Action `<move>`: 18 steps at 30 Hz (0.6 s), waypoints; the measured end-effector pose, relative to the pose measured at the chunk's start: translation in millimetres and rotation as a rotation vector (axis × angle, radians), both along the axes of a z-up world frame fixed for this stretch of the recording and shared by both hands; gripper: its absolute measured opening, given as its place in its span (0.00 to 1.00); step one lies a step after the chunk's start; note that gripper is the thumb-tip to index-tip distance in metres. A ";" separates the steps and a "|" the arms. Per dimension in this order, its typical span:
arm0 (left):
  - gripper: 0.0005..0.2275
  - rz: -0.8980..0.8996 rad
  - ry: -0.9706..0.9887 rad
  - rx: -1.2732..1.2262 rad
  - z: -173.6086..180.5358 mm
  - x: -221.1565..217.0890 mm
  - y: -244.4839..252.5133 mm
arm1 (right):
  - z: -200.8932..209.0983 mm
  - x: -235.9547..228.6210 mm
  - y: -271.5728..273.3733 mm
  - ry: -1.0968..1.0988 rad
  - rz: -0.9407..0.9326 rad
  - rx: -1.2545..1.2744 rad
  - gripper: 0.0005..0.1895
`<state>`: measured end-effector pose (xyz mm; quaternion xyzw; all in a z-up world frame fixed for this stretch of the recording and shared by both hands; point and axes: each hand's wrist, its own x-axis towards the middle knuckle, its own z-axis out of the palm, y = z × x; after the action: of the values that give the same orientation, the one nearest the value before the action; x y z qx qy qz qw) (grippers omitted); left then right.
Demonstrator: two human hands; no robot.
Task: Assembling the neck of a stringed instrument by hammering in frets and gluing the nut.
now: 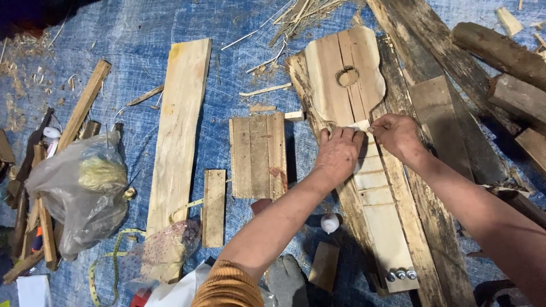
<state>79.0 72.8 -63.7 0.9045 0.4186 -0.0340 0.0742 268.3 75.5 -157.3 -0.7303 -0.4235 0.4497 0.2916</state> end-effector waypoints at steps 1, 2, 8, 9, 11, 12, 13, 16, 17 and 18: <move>0.20 0.001 0.001 0.000 -1.9 -0.2 -0.1 | 0.6 -0.3 -0.1 0.001 0.001 0.000 0.08; 0.19 -0.011 0.000 0.029 -3.3 -0.5 -0.4 | 1.7 -0.6 -0.3 -0.001 -0.010 -0.004 0.08; 0.17 -0.015 0.006 0.082 0.6 -0.8 0.5 | 17.4 6.5 -2.3 0.036 -0.044 -0.024 0.15; 0.17 -0.018 0.003 0.104 -2.6 -1.5 -0.2 | 19.6 12.0 -2.2 0.094 -0.072 -0.008 0.21; 0.16 -0.009 -0.006 0.112 -2.2 0.0 -2.5 | 46.6 20.6 -16.9 -0.092 0.004 0.089 0.20; 0.16 0.000 -0.013 0.121 -1.8 0.3 -3.0 | 60.3 24.4 -23.4 -0.273 0.082 0.189 0.19; 0.16 0.004 -0.014 0.121 0.6 0.4 -3.4 | 56.4 22.9 -28.0 -0.274 0.085 0.189 0.19; 0.16 -0.002 0.005 0.108 3.6 0.1 -3.7 | 41.8 14.6 -39.5 -0.387 0.234 0.379 0.19; 0.16 0.001 0.006 0.102 1.3 -0.1 -3.4 | 34.6 9.6 -42.5 -0.385 0.254 0.415 0.19; 0.16 0.003 0.007 0.096 -1.0 0.0 -3.1 | 27.3 4.9 -45.5 -0.382 0.274 0.450 0.20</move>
<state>79.0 69.7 -64.7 0.9062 0.4214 -0.0171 0.0294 273.2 29.9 -130.0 -0.6549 -0.6539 0.2347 0.2975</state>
